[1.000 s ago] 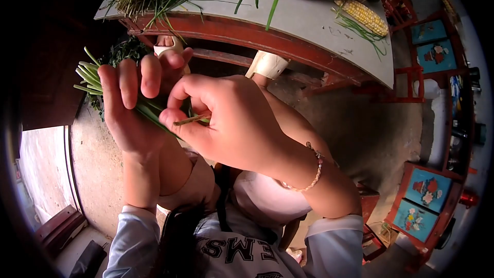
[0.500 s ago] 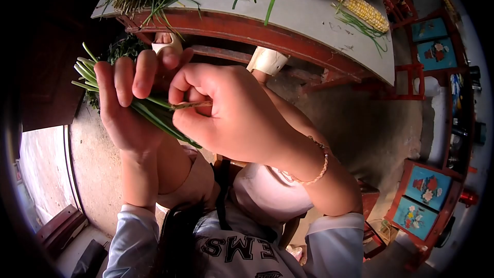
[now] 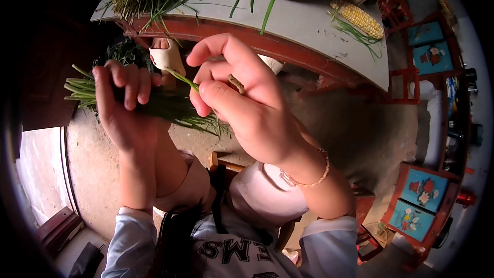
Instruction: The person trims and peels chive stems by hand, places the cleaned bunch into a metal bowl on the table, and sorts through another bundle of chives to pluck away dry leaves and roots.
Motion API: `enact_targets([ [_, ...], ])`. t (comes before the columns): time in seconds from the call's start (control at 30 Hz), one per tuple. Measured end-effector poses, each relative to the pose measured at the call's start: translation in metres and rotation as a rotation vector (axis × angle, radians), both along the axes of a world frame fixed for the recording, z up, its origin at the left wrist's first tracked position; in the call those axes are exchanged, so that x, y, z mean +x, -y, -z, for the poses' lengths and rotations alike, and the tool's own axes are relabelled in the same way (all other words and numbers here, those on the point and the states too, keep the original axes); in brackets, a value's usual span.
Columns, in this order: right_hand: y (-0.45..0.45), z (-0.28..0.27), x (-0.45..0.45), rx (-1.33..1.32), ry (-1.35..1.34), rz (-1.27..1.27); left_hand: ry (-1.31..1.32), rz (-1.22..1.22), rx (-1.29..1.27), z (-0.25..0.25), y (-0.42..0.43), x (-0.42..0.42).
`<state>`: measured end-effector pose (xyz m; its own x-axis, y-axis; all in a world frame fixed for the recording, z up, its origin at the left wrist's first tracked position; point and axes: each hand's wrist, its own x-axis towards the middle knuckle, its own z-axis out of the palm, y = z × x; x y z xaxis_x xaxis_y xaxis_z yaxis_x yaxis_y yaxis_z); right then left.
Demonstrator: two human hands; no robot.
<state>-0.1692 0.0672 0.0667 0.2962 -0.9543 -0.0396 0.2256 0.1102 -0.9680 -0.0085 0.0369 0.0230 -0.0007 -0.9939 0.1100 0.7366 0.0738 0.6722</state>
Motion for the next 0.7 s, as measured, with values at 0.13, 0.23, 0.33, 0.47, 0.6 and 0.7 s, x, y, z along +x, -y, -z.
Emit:
enact_targets([
  [0.13,0.000,0.005,0.005,-0.127,0.042,0.065,0.126,-0.053,0.090,-0.001,-0.003,0.001],
  [0.23,0.000,0.005,0.006,-0.139,0.028,0.069,0.229,0.003,0.035,0.000,-0.005,-0.001],
  [0.33,0.001,0.008,0.012,-0.183,0.000,0.104,0.232,0.089,0.045,-0.002,-0.011,-0.003],
  [0.47,0.000,0.008,0.012,-0.258,-0.131,0.121,0.298,0.123,0.018,-0.003,-0.015,-0.006],
  [0.6,-0.001,0.009,0.011,-0.218,-0.089,0.157,0.283,0.121,-0.017,-0.004,-0.015,-0.008],
  [0.7,-0.001,0.013,0.009,-0.257,-0.272,0.109,0.265,0.119,-0.033,-0.007,-0.016,-0.008],
])
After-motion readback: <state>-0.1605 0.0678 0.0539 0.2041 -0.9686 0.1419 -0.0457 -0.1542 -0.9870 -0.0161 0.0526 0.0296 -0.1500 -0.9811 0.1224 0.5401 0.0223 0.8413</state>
